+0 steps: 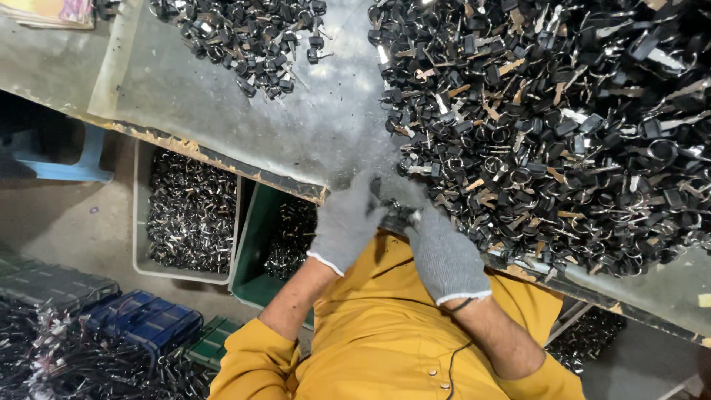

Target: The person sits at a workbench in front of a large pile of small black metal parts and repeatedly picks up individual parts, briefly handles and looks at them, and drops them into a bin below the table. The person continues this pick-and-sort cycle throughout the clip, moving sorted parts into the collection bins under the bench.

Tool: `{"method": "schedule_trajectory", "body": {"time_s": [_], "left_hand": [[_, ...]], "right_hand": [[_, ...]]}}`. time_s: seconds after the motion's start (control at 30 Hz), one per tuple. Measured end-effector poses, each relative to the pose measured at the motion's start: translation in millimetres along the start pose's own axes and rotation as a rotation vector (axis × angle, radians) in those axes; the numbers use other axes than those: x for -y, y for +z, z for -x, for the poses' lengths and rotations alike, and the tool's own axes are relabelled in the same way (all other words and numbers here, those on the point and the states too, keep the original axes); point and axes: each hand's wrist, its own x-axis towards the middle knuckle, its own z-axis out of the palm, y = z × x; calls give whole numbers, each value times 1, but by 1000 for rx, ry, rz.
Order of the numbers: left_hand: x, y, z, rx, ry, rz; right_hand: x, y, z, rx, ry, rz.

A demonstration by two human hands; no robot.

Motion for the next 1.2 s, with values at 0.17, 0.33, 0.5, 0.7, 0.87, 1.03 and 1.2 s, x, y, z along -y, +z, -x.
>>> {"method": "schedule_trajectory", "body": {"time_s": [0.17, 0.33, 0.5, 0.7, 0.87, 1.03, 1.2], "left_hand": [[11, -4, 0, -17, 108, 49], [10, 2, -2, -26, 215, -118], [9, -1, -4, 29, 72, -43], [12, -1, -7, 27, 153, -5], [19, 7, -9, 24, 223, -94], [19, 13, -9, 21, 278, -59], [16, 10, -6, -5, 259, -25]], "right_hand": [[3, 2, 5, -61, -165, 16], [10, -3, -8, 14, 72, -7], [16, -7, -3, -107, -69, -6], [19, -7, -7, 96, 168, -16], [20, -15, -11, -73, -144, -164], [25, -19, -15, 99, 18, -211], [20, -15, -10, -120, -188, -148]]}}
